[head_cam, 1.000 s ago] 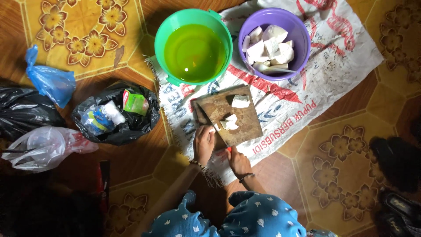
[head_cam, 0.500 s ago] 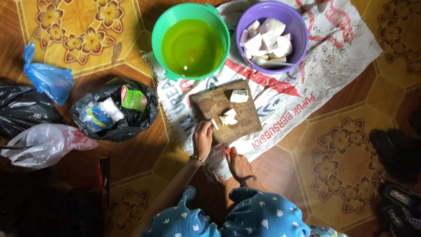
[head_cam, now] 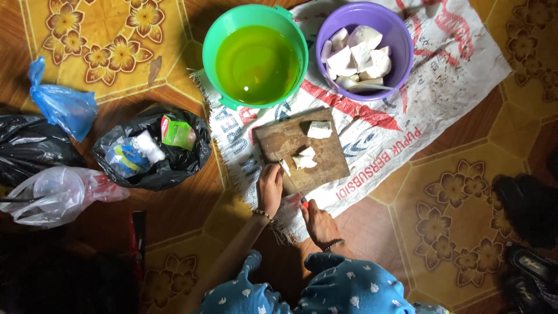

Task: A person is shown sitting on the floor, using a knife to cut white root vegetables into smaller pieces on a wooden cutting board.

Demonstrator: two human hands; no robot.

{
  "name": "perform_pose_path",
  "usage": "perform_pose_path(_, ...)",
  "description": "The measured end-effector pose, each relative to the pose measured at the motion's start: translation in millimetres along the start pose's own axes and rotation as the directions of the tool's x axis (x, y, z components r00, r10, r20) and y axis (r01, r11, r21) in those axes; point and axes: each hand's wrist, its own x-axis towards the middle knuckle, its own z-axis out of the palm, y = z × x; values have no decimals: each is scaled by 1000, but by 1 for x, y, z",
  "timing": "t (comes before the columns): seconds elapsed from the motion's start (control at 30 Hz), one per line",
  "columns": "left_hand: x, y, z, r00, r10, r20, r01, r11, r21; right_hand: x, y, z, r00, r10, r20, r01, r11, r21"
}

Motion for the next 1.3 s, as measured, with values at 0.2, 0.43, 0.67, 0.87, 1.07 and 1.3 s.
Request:
perform_pose_path(0.2, 2, 1, -3, 1000, 19, 8, -19, 1000, -11, 13, 7, 8, 1000, -14, -15, 15, 997, 77)
perform_pose_path(0.43, 1, -3, 1, 1000, 23, 5, -22, 1000, -16, 28, 16, 21, 1000, -21, -18, 21, 1000, 19)
perform_pose_path(0.67, 2, -4, 4, 1000, 4, 1, -4, 1000, -11, 55, 12, 26, 1000, 3, -1, -3, 1000, -2)
perform_pose_path(0.87, 1, -6, 4, 1000, -2, -9, 2, 1000, 2, 59, 12, 24, 999, 31, 18, -31, 1000, -2)
perform_pose_path(1.07, 6, 17, -6, 999, -22, -46, 20, 999, -46, 63, 26, 28, 996, -14, -92, 9, 998, -58)
perform_pose_path(1.3, -21, -38, 29, 997, 75, -31, -75, 997, 5, 57, 49, 48, 990, -19, -138, 15, 999, -30)
